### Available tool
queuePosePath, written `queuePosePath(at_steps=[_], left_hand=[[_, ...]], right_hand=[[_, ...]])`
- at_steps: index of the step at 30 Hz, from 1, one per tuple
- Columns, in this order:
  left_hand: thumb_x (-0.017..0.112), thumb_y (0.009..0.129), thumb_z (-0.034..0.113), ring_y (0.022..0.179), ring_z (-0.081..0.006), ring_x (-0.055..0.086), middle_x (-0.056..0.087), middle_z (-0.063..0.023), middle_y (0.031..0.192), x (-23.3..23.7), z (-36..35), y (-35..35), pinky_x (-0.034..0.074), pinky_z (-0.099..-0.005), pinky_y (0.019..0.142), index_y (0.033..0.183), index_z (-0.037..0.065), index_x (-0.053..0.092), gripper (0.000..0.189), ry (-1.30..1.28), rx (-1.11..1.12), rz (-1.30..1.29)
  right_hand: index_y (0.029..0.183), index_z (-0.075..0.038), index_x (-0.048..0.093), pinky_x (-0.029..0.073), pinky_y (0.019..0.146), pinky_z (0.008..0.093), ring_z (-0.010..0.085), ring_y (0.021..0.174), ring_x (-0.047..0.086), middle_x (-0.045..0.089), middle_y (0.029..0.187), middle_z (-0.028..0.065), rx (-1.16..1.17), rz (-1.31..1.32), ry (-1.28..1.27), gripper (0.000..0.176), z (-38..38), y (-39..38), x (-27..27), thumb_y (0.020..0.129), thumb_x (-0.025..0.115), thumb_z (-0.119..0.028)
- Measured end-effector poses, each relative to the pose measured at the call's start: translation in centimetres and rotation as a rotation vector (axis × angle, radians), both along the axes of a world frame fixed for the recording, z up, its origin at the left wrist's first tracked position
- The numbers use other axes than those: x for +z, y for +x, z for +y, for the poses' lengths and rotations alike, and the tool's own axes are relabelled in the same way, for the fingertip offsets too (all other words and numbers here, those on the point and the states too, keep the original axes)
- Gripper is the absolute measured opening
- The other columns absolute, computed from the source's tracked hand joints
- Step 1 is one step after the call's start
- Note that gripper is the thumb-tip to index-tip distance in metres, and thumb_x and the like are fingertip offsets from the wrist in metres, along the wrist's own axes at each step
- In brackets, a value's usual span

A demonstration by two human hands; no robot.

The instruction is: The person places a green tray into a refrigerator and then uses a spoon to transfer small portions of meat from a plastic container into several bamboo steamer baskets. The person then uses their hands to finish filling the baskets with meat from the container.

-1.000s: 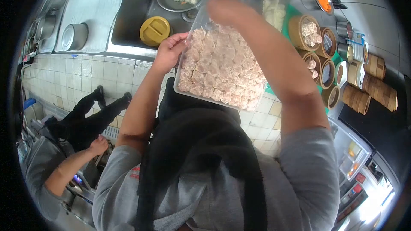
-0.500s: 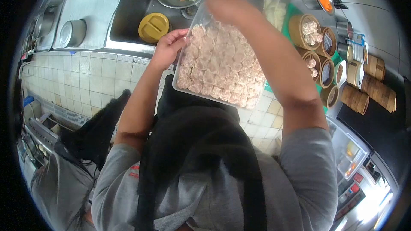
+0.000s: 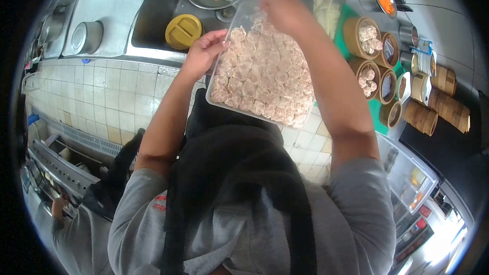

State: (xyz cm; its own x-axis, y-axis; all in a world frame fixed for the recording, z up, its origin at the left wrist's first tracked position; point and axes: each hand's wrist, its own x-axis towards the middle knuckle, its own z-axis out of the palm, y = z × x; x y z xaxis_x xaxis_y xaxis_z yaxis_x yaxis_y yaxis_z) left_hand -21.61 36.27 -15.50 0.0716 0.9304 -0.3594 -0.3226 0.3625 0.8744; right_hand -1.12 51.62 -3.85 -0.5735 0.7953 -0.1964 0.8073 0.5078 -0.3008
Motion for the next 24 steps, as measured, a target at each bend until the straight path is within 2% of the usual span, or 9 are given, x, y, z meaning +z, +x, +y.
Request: queuePosePath(at_steps=[2,5,8,11,14,17,20,24], left_hand=[[0.066,0.099,0.008,0.111,-0.0136,0.064,0.068,-0.008,0.125,-0.1,-0.1,0.6,0.052,-0.0298,0.095,0.137,-0.001,0.058,0.04,-0.002,0.109,-0.057],[0.064,0.102,0.016,0.114,-0.0178,0.065,0.066,-0.0104,0.13,0.1,-0.1,0.6,0.054,-0.0326,0.097,0.142,-0.001,0.053,0.045,0.003,0.08,-0.014],[0.061,0.104,0.026,0.114,-0.0213,0.066,0.066,-0.0122,0.129,1.0,-0.3,-0.1,0.055,-0.0348,0.096,0.141,0.0,0.053,0.046,-0.164,0.131,-0.263],[0.06,0.105,0.034,0.114,-0.023,0.066,0.066,-0.0136,0.128,2.3,-0.7,0.3,0.056,-0.0356,0.092,0.138,0.001,0.056,0.047,-0.137,0.097,-0.135],[0.058,0.105,0.03,0.115,-0.0244,0.066,0.067,-0.014,0.126,1.5,-0.9,0.3,0.055,-0.0373,0.095,0.125,0.002,0.061,0.034,-0.145,0.131,-0.241],[0.055,0.105,0.026,0.116,-0.028,0.066,0.063,-0.0184,0.135,-0.1,-1.5,-0.1,0.052,-0.0395,0.1,0.112,0.004,0.061,0.024,-0.046,0.139,-0.406],[0.058,0.103,0.023,0.113,-0.0262,0.066,0.056,-0.0216,0.147,-0.1,-2.0,-0.3,0.05,-0.0416,0.102,0.095,0.006,0.057,0.02,0.007,0.178,-0.751],[0.058,0.103,0.022,0.114,-0.0307,0.066,0.056,-0.0229,0.146,-0.4,-1.8,-0.4,0.05,-0.0441,0.103,0.092,0.008,0.054,0.018,-0.062,0.215,-0.723]], right_hand=[[0.108,-0.004,0.072,0.054,0.081,0.0383,0.027,0.088,0.071,0.074,0.093,0.0123,-0.147,0.122,0.002,0.017,-1.2,-0.5,1.2,0.095,0.066,-0.012],[0.109,-0.001,0.072,0.054,0.08,0.0328,0.0192,0.087,0.071,0.075,0.093,0.0104,-0.253,0.485,-0.432,0.018,-2.7,-1.1,-1.1,0.095,0.066,-0.011],[0.108,0.001,0.072,0.054,0.08,0.0296,0.0137,0.087,0.069,0.075,0.095,0.009,-0.193,0.47,-0.485,0.018,-4.6,-2.5,-1.8,0.095,0.067,-0.01],[0.106,-0.007,0.075,0.055,0.081,0.0366,0.0261,0.09,0.072,0.076,0.097,0.0121,-0.128,0.457,-0.495,0.018,-5.9,-3.5,-3.5,0.093,0.069,-0.017],[0.108,-0.003,0.073,0.055,0.083,0.0321,0.0194,0.087,0.071,0.076,0.095,0.0105,-0.077,0.405,-0.468,0.017,-6.4,-3.6,-2.3,0.095,0.067,-0.01],[0.11,-0.005,0.072,0.055,0.086,0.0367,0.0276,0.093,0.072,0.075,0.1,0.0139,-0.129,0.256,-0.293,0.02,-5.3,-2.9,-0.6,0.094,0.07,-0.017],[0.114,-0.007,0.069,0.054,0.09,0.0401,0.0335,0.101,0.07,0.073,0.106,0.0171,-0.05,0.165,-0.234,0.029,-4.4,-2.2,-3.2,0.092,0.072,-0.026],[0.117,-0.006,0.065,0.053,0.091,0.0405,0.0332,0.104,0.068,0.071,0.111,0.0177,-0.039,0.055,-0.34,0.037,-4.4,-3.0,-4.1,0.09,0.075,-0.031]])
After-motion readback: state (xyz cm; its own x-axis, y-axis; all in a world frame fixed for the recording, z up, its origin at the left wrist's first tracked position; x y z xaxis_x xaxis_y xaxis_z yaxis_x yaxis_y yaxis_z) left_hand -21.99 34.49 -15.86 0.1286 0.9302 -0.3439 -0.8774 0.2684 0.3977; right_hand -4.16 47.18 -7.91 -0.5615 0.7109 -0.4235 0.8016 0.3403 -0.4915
